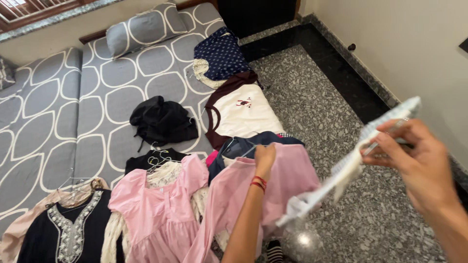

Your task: The person takes various shirts and tops from a closet, places them onto individual wire hangers, and hangs them back inside the closet.

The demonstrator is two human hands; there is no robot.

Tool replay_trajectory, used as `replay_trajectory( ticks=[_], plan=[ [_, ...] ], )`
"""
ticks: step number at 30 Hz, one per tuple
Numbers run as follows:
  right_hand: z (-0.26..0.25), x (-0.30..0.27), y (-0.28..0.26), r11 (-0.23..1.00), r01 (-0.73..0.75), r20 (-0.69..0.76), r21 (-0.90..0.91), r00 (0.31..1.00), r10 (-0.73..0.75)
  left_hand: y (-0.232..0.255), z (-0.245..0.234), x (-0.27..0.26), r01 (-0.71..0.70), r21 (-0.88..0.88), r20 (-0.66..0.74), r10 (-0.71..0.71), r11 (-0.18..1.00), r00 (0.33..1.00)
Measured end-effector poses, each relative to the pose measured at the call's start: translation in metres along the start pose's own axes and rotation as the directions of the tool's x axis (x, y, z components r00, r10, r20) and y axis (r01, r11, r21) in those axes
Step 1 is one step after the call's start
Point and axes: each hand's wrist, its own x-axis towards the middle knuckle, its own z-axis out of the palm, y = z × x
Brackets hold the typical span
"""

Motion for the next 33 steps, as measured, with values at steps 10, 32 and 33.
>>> replay_trajectory(
  ticks=[10,32,33],
  plan=[
    [-0.002,0.127,0.036,0.989,-0.003,0.147,0.145,0.989,-0.018,0.168,-0.039,-0.049,-0.039,-0.366,0.51,0.235,0.93,0.827],
    [-0.016,0.384,0.066,0.934,0.336,0.5,-0.123,0.834,-0.234,0.319,0.095,-0.045,-0.378,-0.215,-0.077,0.37,0.901,0.926],
    [-0.006,0.393,0.071,0.928,0.356,0.524,-0.114,0.815,-0.248,0.316,0.093,-0.036,-0.352,-0.217,-0.086,0.341,0.911,0.936]
  ],
)
